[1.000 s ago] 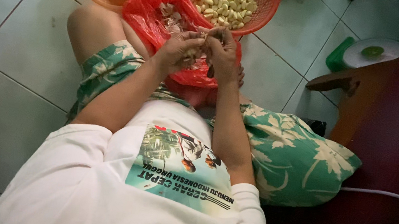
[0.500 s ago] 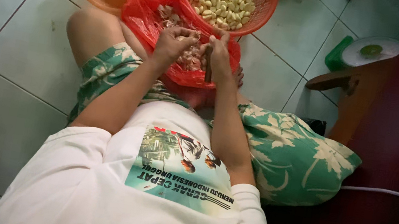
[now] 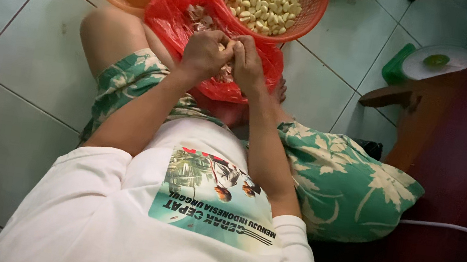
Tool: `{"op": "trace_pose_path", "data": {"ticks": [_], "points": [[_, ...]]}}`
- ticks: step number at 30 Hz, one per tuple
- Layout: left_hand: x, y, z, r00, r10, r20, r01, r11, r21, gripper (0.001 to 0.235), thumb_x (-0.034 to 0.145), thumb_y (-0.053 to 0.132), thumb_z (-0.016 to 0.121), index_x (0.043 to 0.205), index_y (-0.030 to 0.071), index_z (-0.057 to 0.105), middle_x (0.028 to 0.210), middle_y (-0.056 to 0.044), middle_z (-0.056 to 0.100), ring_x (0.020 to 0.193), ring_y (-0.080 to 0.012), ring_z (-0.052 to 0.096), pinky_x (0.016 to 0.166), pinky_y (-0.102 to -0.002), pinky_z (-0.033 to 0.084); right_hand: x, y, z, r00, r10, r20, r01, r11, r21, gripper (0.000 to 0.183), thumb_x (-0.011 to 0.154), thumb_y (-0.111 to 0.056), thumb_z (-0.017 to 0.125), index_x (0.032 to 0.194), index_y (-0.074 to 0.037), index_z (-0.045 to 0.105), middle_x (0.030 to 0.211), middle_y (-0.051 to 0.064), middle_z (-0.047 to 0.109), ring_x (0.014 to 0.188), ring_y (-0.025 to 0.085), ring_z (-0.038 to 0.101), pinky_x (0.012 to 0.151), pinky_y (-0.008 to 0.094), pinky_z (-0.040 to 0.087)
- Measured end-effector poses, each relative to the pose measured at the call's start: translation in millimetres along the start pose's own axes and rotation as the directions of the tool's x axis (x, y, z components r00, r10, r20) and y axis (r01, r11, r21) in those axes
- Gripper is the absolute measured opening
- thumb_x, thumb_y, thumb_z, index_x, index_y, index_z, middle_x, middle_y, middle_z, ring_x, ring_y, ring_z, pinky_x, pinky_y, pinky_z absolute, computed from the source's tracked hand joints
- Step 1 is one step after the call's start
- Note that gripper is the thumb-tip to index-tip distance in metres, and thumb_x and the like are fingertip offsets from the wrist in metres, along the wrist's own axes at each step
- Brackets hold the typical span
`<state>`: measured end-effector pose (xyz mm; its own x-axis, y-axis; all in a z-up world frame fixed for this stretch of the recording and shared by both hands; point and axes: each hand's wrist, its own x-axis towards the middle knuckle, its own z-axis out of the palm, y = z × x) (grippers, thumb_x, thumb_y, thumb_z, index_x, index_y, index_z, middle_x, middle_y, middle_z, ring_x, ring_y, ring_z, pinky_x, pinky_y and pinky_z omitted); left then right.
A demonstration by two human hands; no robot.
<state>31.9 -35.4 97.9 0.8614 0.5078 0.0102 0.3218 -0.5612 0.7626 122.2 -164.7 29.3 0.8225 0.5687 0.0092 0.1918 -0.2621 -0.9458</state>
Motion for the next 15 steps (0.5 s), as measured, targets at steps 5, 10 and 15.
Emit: {"op": "trace_pose_path", "data": {"ticks": [5, 10, 15], "points": [[-11.8, 9.7, -10.9, 0.998, 0.065, 0.022, -0.062, 0.99, -0.123, 0.023, 0.091, 0.032, 0.067, 0.091, 0.014, 0.081, 0.077, -0.015, 0.074, 0.077, -0.0334, 0.074, 0.069, -0.043, 0.057, -9.3, -18.6, 2.6, 0.997, -0.01, -0.078, -0.001, 0.99, -0.143, 0.032, 0.106, -0.039, 0.045, 0.107, -0.012, 0.063, 0.072, 0.025, 0.065, 0.068, 0.04, 0.071, 0.058, 0.053, 0.053], [-6.5, -6.2, 9.9, 0.994, 0.109, 0.006, -0.109, 0.994, -0.031, 0.023, 0.089, 0.034, 0.07, 0.094, 0.016, 0.083, 0.082, -0.022, 0.07, 0.085, -0.0386, 0.071, 0.072, -0.046, 0.054, -11.4, -9.7, 6.4, 0.992, -0.001, -0.123, -0.026, 0.975, -0.218, 0.034, 0.106, -0.041, 0.047, 0.101, -0.011, 0.061, 0.081, 0.029, 0.065, 0.084, 0.047, 0.071, 0.069, 0.06, 0.052], [-14.7, 3.7, 2.4, 0.991, 0.119, 0.065, -0.126, 0.985, 0.115, 0.027, 0.095, 0.033, 0.061, 0.099, 0.015, 0.08, 0.084, -0.018, 0.074, 0.085, -0.0377, 0.075, 0.073, -0.047, 0.059, -19.6, -27.9, 7.3, 0.993, 0.055, -0.1, -0.077, 0.97, -0.23, 0.044, 0.107, -0.048, 0.042, 0.1, -0.008, 0.058, 0.083, 0.032, 0.063, 0.085, 0.053, 0.068, 0.07, 0.064, 0.05]]}}
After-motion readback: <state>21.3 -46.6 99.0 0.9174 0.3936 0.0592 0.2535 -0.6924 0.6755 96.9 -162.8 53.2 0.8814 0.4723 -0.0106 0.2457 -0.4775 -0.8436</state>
